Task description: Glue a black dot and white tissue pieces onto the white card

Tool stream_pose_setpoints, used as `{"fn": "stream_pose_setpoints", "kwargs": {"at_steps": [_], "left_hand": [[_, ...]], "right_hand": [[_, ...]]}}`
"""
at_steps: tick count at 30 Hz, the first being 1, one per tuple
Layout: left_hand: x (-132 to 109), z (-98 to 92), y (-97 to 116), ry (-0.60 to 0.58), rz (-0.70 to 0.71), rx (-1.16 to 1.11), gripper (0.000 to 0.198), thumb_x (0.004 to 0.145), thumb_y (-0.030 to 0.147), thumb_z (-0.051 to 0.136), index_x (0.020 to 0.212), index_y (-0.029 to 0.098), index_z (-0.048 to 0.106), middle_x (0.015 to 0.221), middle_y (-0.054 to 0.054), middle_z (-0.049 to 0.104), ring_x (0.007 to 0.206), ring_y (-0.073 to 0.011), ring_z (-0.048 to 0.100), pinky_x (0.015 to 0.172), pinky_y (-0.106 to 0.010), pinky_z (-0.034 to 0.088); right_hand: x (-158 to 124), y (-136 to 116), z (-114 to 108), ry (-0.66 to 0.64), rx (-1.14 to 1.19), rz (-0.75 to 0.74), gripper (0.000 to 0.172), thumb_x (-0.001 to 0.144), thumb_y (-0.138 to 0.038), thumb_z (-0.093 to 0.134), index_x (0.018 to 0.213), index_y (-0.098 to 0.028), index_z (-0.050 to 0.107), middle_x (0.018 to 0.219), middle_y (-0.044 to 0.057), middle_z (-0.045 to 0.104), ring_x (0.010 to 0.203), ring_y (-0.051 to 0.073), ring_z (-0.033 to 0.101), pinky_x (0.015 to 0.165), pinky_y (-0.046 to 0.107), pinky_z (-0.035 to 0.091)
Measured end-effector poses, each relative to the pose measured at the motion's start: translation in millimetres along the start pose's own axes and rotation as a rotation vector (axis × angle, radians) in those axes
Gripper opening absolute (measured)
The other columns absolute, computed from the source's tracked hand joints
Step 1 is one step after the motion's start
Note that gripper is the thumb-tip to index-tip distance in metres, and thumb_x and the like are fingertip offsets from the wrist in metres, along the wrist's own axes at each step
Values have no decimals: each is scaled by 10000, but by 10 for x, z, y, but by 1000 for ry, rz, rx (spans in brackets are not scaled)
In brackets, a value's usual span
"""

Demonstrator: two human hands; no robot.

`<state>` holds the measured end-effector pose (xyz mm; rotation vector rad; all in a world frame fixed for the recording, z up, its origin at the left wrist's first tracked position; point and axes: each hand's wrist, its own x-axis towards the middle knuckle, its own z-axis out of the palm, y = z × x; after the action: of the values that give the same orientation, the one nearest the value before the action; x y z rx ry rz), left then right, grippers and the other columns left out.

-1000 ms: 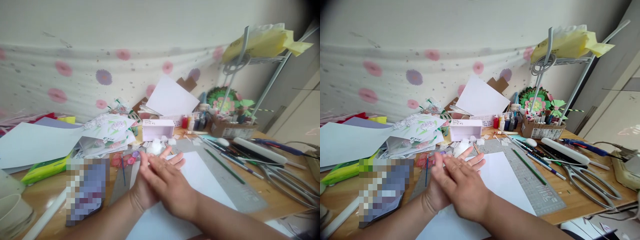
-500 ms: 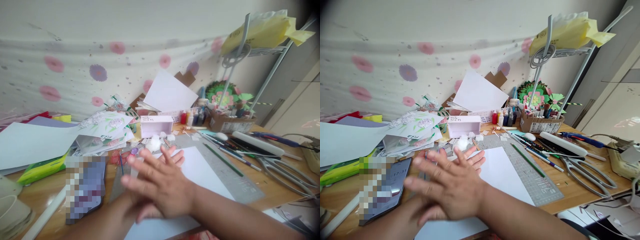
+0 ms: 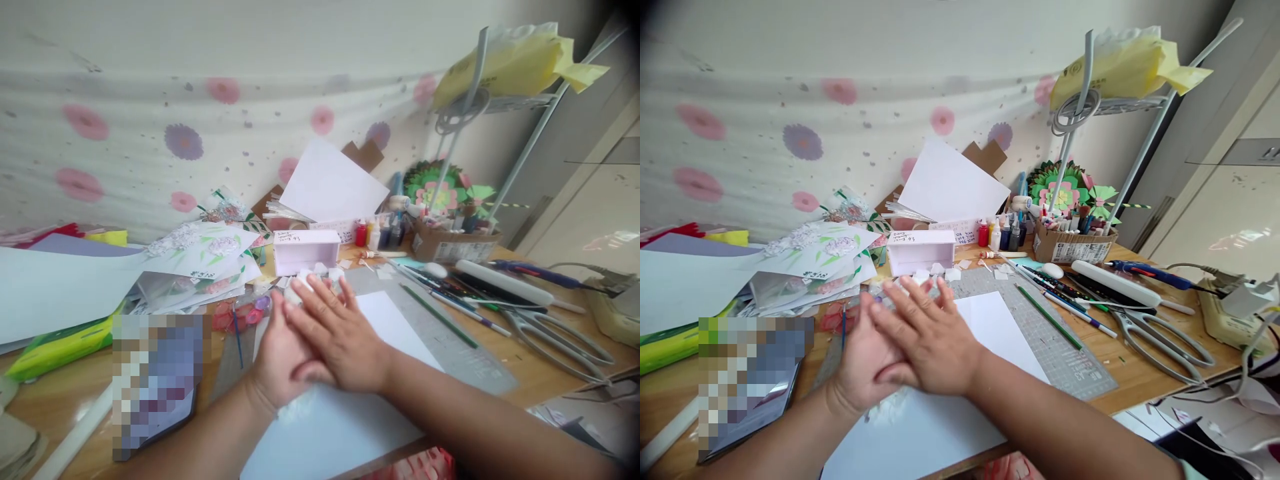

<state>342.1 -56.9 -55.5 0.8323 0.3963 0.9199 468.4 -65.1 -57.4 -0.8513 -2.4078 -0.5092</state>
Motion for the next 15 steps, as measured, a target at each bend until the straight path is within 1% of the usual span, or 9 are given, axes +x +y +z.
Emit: {"fn": "stream_pose_setpoints", "kwargs": {"at_steps": [2,4,6,8,10,12,13,14,15], "left_hand": [[10,22,73,-43,-42,-162,840,731,802,201,1344,257,379,1406,-104,372,1303,-309,315,1038,-519,256],[34,27,148,-37,-31,-273,822,746,780,244,1378,259,306,1394,-134,381,1259,-311,385,1014,-512,298],[50,27,198,-15,8,-284,784,778,741,275,1385,244,283,1368,-152,410,1210,-284,448,999,-474,335],[35,42,198,12,66,-218,745,801,712,287,1364,225,315,1339,-159,441,1173,-274,485,983,-458,360],[-30,89,124,59,178,-25,628,847,642,308,1295,212,401,1280,-149,499,1123,-270,524,954,-451,392],[-137,160,-39,18,285,338,441,896,501,375,1189,192,491,1188,-124,566,1068,-242,561,932,-400,424],[-196,198,-151,-66,316,570,355,904,418,416,1144,180,522,1150,-111,589,1055,-219,568,937,-357,430],[-250,232,-280,-262,301,846,327,884,357,481,1152,176,530,1146,-102,596,1058,-207,567,944,-320,431],[-295,258,-418,-462,389,1056,340,864,356,514,1157,184,533,1129,-82,614,1028,-187,585,926,-274,446]], "right_hand": [[-121,120,38,-36,29,40,745,879,-601,319,1420,-98,221,1474,169,172,1371,286,97,1088,530,94],[-228,200,20,-51,65,6,554,942,-405,343,1403,-109,260,1458,150,242,1365,246,161,1093,491,159],[-297,277,-65,-28,103,-61,424,946,-215,345,1365,-151,329,1414,111,358,1332,204,271,1094,462,196],[-354,389,-193,44,148,-26,364,931,-173,380,1292,-176,420,1313,97,495,1234,189,429,1069,442,271],[-439,542,-325,161,204,209,273,906,-237,461,1163,-173,526,1101,89,634,1011,189,592,939,389,434],[-579,701,-422,245,275,567,207,857,-326,536,963,-163,608,821,52,667,726,175,630,684,307,525],[-666,769,-452,243,321,730,229,832,-374,558,885,-160,623,727,38,644,642,171,610,593,286,516],[-759,822,-470,210,381,862,270,815,-415,563,859,-157,630,674,30,621,601,169,593,538,276,503],[-853,856,-479,158,453,954,316,815,-447,545,891,-155,637,662,29,611,592,172,587,522,278,501]]}}
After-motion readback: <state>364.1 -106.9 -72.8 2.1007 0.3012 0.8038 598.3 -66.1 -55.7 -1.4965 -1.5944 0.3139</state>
